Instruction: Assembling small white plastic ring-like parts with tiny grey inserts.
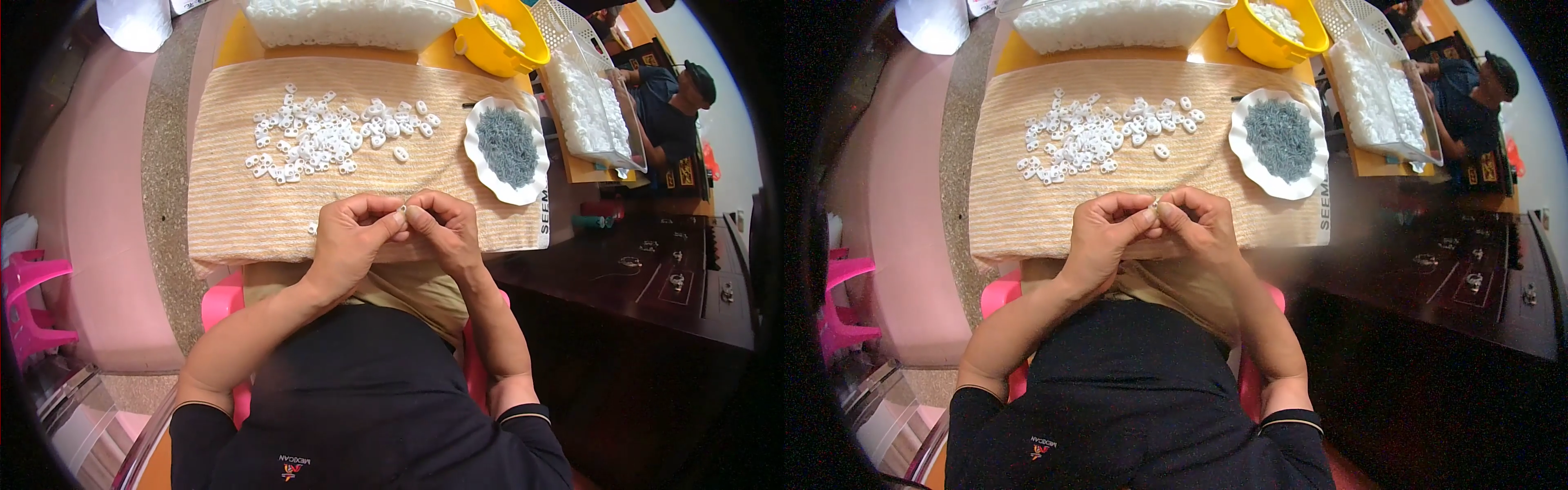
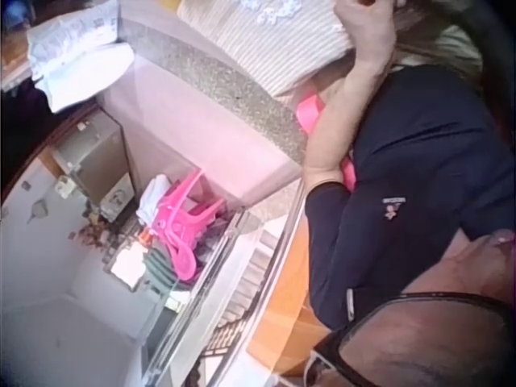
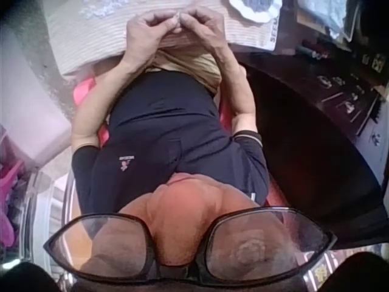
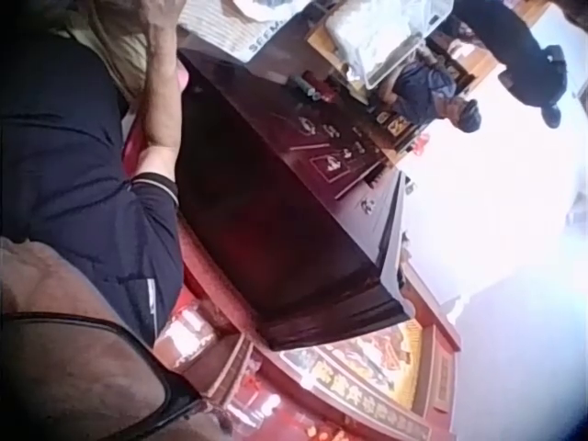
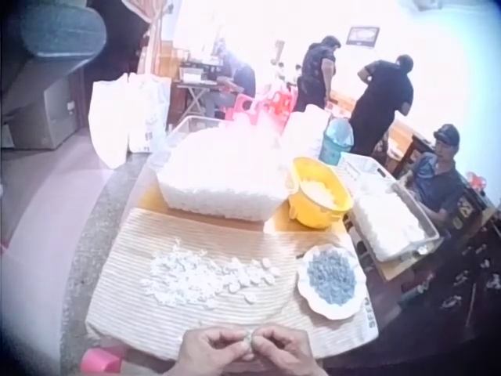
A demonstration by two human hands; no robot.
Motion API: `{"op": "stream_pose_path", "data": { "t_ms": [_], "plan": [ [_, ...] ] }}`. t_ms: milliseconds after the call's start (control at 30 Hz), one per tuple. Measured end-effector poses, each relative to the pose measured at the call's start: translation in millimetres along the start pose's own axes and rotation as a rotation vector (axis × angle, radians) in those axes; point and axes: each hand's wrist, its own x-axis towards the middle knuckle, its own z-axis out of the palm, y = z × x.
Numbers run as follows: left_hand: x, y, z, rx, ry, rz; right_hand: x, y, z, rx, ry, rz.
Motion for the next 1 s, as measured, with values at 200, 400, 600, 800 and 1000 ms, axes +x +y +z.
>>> {"op": "stream_pose_path", "data": {
  "t_ms": [200,400,600,800,1000],
  "plan": [
    [2,2,0,-0.008,-0.013,0.002,0,-3,1,-0.006,0.027,-0.003],
    [3,2,-2,-0.084,-0.027,-0.015,2,-13,1,0.019,0.048,0.043],
    [3,8,-3,-0.154,0.034,-0.056,15,-16,-11,-0.129,0.078,0.004],
    [4,9,-4,-0.22,0.07,-0.03,45,-15,-11,-0.712,0.187,-0.332],
    [5,8,-6,-0.237,0.058,-0.015,59,-11,-1,-1.11,0.241,-0.368]
  ]
}}
